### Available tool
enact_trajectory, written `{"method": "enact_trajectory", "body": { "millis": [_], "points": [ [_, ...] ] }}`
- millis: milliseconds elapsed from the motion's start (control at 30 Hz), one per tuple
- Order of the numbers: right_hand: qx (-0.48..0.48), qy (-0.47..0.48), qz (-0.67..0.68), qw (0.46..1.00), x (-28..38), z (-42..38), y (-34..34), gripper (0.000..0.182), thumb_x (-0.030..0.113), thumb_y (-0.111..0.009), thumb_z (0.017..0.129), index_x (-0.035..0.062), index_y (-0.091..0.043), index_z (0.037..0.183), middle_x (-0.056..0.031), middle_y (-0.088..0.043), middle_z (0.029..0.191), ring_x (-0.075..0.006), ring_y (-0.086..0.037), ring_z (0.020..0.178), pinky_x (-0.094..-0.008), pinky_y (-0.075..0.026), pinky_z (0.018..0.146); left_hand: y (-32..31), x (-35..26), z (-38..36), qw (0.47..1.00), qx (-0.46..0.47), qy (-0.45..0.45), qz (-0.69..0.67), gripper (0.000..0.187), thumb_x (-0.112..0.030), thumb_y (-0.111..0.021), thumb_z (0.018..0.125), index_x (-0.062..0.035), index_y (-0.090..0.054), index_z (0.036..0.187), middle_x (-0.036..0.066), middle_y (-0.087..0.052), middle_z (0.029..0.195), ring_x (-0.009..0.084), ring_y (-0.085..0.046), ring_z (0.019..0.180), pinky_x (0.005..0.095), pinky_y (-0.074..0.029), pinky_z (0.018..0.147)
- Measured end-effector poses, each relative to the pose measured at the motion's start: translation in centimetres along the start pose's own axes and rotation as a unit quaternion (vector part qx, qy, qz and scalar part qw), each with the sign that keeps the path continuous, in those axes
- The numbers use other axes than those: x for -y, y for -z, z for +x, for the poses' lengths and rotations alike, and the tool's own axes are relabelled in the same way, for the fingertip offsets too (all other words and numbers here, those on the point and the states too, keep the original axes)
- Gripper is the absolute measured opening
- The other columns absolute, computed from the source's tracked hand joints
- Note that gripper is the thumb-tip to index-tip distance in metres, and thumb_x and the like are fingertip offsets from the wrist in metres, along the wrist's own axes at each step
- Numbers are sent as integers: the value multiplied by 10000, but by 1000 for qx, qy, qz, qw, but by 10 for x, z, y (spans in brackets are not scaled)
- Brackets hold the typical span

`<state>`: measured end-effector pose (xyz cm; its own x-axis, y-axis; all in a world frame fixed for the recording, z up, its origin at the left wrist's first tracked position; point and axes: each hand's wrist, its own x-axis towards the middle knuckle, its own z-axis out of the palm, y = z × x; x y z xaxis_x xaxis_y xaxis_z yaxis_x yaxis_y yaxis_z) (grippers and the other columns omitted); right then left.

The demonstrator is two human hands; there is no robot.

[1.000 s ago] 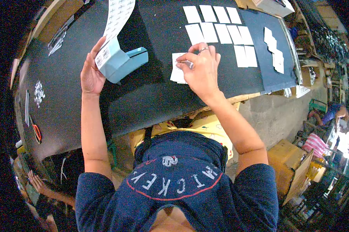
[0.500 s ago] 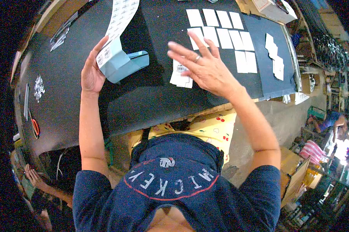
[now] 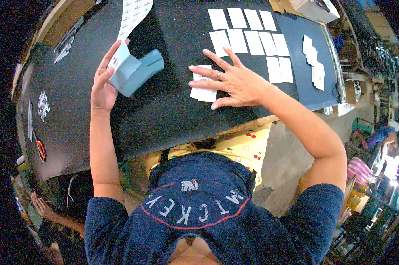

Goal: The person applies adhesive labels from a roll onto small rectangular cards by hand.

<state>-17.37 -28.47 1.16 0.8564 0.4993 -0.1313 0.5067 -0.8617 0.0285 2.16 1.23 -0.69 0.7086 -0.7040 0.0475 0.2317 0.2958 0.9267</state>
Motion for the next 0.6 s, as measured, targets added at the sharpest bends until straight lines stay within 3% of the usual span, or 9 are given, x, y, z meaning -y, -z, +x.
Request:
{"method": "enact_trajectory", "body": {
  "millis": [33,100,267,333,467,500,533,600],
  "points": [
    [-1,-2,0,1000,1,0,-1,769,785,-173,832,370,-316,1464,22,-223,1565,-320,-54,1463,-613,-26,1138,-1,0,-2,1000,2,0,1,719,-284,-655,832,14,-372,1422,164,-443,1421,235,-464,1287,348,-347,1092],
    [-5,11,10,1000,0,0,2,729,784,-212,836,407,-341,1446,12,-210,1572,-343,-50,1462,-647,-77,1109,-7,0,0,1000,-29,1,4,716,-132,-724,761,10,-421,1394,173,-510,1331,202,-518,1215,311,-397,1026],
    [-55,27,73,995,1,-4,-7,662,715,-340,871,397,-336,1451,-5,-192,1578,-342,-89,1456,-684,-144,1059,-20,-5,-1,997,-52,-28,59,759,-67,-678,790,15,-312,1450,185,-431,1402,262,-459,1272,356,-348,1076],
    [-110,23,79,991,4,-5,-18,622,677,-361,892,402,-330,1449,-17,-238,1562,-383,-121,1438,-686,-177,1049,-22,-7,0,997,-50,-35,42,698,-13,-609,834,-11,-304,1461,182,-407,1426,267,-444,1291,379,-351,1083],
    [-173,2,79,982,10,-7,-32,624,669,-349,905,390,-303,1462,-33,-235,1561,-410,-86,1440,-683,-64,1085,-16,-6,1,999,-34,-17,34,617,-3,-587,881,-45,-346,1447,140,-469,1375,217,-521,1199,370,-431,1026],
    [-169,8,92,981,10,-7,-33,669,667,-346,909,320,-295,1479,-26,-232,1564,-403,-68,1445,-676,-17,1093,-15,-6,-2,998,-53,-4,24,601,-5,-587,887,-53,-361,1442,134,-490,1356,205,-533,1182,360,-441,1015],
    [-174,5,88,981,8,-6,-35,669,667,-346,909,320,-295,1479,-26,-232,1564,-403,-68,1445,-676,-17,1093,-13,-5,-4,997,-76,12,13,585,-7,-587,893,-61,-375,1436,127,-511,1336,193,-545,1165,349,-452,1004],
    [-185,6,146,972,7,-5,-39,723,658,-354,912,234,-281,1492,-16,-241,1563,-387,-62,1450,-671,-3,1096,-7,-1,-3,998,-58,6,6,571,-15,-592,895,-68,-393,1428,122,-527,1323,183,-560,1141,340,-459,993]
  ]
}}
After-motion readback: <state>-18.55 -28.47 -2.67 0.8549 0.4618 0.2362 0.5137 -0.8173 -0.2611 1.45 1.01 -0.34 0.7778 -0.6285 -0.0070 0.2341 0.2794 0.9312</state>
